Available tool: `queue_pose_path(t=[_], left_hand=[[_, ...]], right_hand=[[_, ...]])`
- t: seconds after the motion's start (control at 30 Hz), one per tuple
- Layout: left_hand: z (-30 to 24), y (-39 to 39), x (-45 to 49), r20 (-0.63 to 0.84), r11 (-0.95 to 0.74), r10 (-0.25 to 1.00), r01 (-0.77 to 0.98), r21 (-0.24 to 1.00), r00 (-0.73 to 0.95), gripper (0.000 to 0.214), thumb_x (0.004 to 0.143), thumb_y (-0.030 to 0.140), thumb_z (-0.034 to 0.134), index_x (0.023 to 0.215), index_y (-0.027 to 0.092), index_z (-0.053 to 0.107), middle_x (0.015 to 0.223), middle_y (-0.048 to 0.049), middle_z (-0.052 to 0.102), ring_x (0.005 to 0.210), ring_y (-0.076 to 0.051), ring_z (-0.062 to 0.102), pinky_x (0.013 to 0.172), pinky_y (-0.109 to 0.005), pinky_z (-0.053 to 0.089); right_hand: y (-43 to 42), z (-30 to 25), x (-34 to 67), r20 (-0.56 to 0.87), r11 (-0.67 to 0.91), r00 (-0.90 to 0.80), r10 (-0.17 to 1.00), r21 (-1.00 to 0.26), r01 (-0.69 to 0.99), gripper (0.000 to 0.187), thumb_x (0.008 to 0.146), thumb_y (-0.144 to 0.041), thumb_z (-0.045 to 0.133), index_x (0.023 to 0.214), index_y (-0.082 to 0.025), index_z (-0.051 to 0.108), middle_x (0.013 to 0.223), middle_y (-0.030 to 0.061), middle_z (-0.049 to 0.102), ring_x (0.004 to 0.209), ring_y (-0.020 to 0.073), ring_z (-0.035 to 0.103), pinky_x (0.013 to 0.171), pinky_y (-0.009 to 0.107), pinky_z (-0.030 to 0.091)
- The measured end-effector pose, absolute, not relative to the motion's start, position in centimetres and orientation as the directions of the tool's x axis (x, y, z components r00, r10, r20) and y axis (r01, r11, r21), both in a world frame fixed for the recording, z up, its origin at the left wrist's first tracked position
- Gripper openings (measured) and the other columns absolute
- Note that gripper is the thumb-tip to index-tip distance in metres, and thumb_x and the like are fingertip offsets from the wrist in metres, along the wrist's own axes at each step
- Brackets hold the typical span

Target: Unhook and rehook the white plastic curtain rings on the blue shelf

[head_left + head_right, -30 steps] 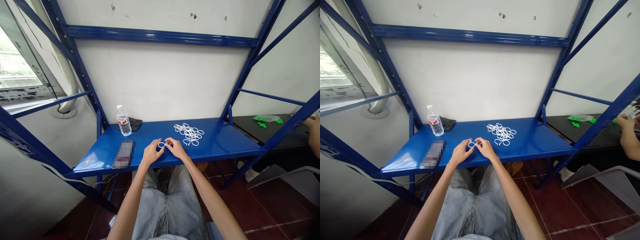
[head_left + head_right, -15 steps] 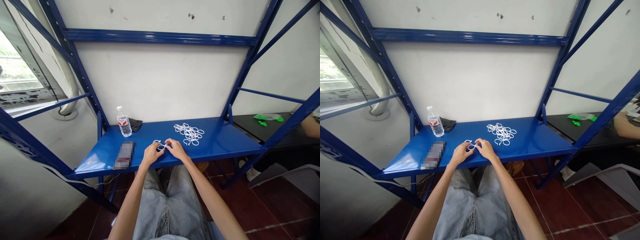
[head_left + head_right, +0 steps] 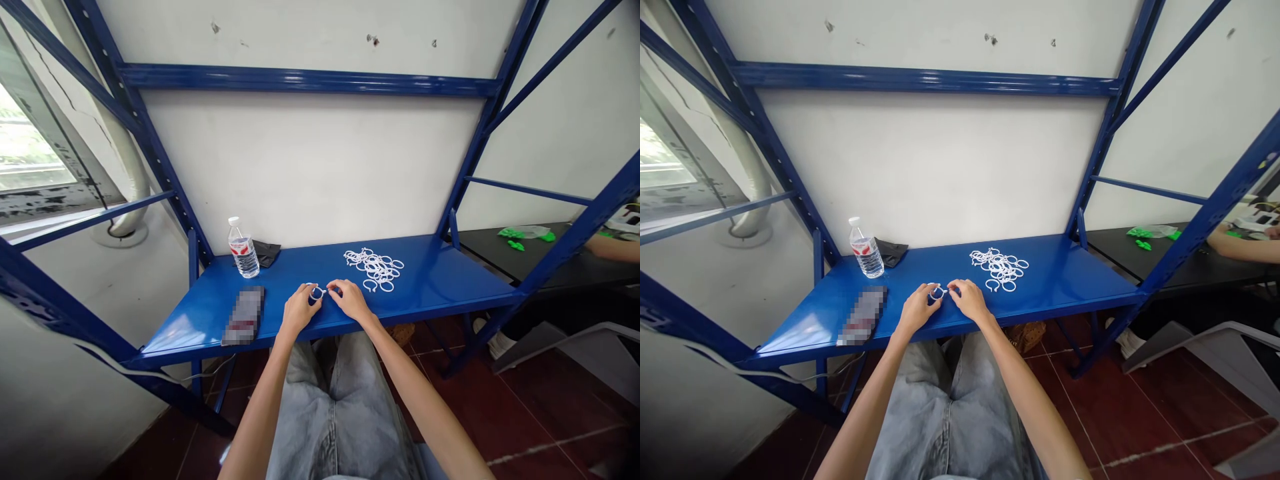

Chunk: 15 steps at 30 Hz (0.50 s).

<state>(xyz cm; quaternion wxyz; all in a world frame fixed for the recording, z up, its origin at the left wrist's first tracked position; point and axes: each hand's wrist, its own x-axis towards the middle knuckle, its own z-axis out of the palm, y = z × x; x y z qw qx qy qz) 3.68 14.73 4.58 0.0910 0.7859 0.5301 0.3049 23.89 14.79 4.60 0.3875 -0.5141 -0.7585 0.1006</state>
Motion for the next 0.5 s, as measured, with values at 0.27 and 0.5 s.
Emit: queue_pose_path(t=[0.27,0.5], left_hand=[[3.9,15.3,3.7,0.457,-0.333,0.882,0.839,0.431,0.115,0.055,0.099,0.024,0.058,0.154,0.023,0.052,0.144,-0.0142,0.058,0.097,-0.024,0.073,0.077,-0.031,0.056],[4.0,15.2,3.8,0.420,-0.354,0.890,0.847,0.396,0.176,0.036,0.100,0.025,0.057,0.135,0.024,0.067,0.134,-0.0106,0.062,0.094,-0.022,0.073,0.074,-0.028,0.055]], right_hand=[[12.9,5.5,29.1,0.470,0.090,0.124,0.874,-0.407,0.909,0.025,0.102,-0.023,0.058,0.118,-0.022,0.076,0.121,0.0103,0.074,0.116,0.0281,0.063,0.094,0.037,0.052],[11.3,6.1,31.3,0.325,-0.136,0.209,0.922,-0.233,0.963,0.026,0.106,-0.035,0.059,0.117,-0.020,0.076,0.119,0.0151,0.069,0.111,0.0296,0.065,0.082,0.032,0.050]])
